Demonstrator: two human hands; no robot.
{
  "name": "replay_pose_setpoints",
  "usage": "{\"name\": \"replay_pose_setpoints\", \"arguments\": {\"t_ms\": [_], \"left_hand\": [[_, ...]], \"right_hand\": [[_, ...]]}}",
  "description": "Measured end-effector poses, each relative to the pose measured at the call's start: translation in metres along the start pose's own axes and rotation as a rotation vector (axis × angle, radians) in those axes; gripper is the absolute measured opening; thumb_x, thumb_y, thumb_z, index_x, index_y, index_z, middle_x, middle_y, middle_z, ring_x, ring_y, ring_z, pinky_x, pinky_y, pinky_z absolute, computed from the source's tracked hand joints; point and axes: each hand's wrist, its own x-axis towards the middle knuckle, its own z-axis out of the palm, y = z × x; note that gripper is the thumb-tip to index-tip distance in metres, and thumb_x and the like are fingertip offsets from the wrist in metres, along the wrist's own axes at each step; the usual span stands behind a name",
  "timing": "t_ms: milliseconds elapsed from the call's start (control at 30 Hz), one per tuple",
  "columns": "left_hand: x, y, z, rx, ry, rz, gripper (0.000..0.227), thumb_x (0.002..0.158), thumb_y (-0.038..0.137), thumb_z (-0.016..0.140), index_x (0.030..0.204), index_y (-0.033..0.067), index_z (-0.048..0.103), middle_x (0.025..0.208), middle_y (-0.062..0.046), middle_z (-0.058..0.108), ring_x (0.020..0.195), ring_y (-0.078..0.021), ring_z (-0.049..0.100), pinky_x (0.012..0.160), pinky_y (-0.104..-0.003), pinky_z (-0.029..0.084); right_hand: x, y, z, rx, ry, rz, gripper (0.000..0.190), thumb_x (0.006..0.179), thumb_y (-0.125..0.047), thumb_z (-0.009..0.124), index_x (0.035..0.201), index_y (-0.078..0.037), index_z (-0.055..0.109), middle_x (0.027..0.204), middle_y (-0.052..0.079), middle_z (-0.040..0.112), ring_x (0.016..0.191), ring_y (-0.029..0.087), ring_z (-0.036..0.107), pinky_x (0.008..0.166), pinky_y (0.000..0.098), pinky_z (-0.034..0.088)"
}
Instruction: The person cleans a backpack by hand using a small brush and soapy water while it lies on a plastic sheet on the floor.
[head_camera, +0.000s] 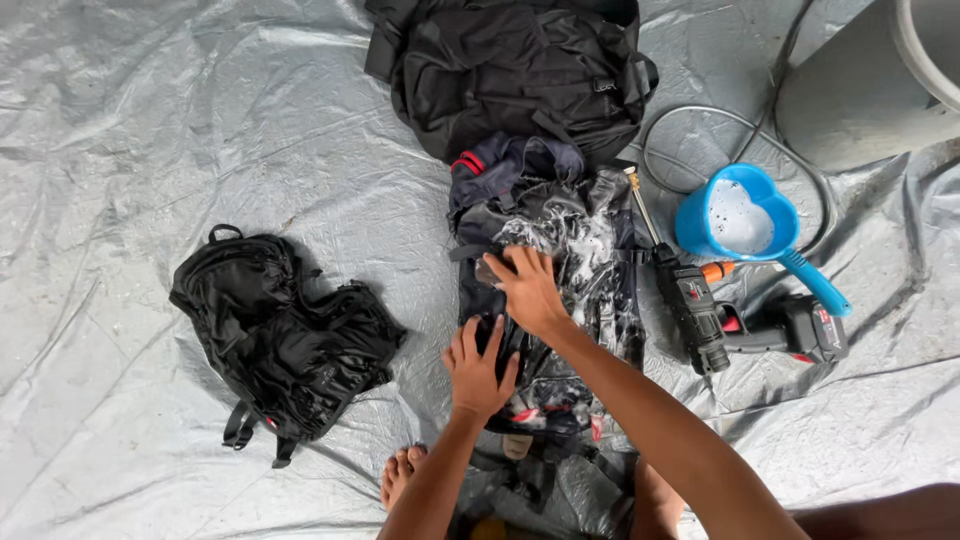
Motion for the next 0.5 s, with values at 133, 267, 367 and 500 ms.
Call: {"name": "replay_pose_setpoints", "arguments": {"t_ms": [133,267,367,500], "left_hand": [[-0.008,-0.008,0.004,-0.001,-0.006,-0.040,0.062,0.103,0.060,0.060,0.148,0.0183,0.070,0.133,-0.009,0.058,0.119,-0.0304,0.055,0.098,-0.047,0.035],[-0.013,-0.014,0.005,-0.106,-0.011,-0.047,0.077,0.101,0.074,0.056,0.149,0.0146,0.067,0.125,-0.005,0.059,0.107,-0.0242,0.057,0.096,-0.043,0.037],[-0.011,-0.014,0.004,-0.108,0.012,-0.009,0.081,0.100,0.076,0.055,0.149,0.0136,0.067,0.133,-0.007,0.058,0.116,-0.0279,0.056,0.098,-0.045,0.035],[-0.008,-0.014,-0.004,-0.157,-0.001,0.066,0.079,0.100,0.073,0.057,0.143,0.0075,0.070,0.134,-0.010,0.057,0.120,-0.0302,0.054,0.102,-0.045,0.033]], "right_hand": [[-0.012,-0.028,-0.002,0.157,-0.070,-0.159,0.054,0.094,-0.024,0.081,0.146,-0.020,0.067,0.126,0.006,0.054,0.116,0.029,0.052,0.092,0.0426,0.044],[-0.020,-0.025,-0.008,0.016,-0.056,-0.257,0.052,0.090,-0.017,0.082,0.141,-0.018,0.070,0.120,0.008,0.054,0.105,0.027,0.045,0.090,0.0427,0.040],[-0.004,-0.010,-0.005,-0.062,0.013,-0.168,0.060,0.082,-0.010,0.082,0.140,-0.018,0.069,0.116,0.006,0.049,0.103,0.026,0.042,0.093,0.0444,0.040],[0.012,0.002,0.005,-0.009,0.022,0.130,0.056,0.087,-0.018,0.084,0.141,-0.017,0.072,0.118,0.006,0.053,0.111,0.031,0.055,0.102,0.0483,0.047]]}}
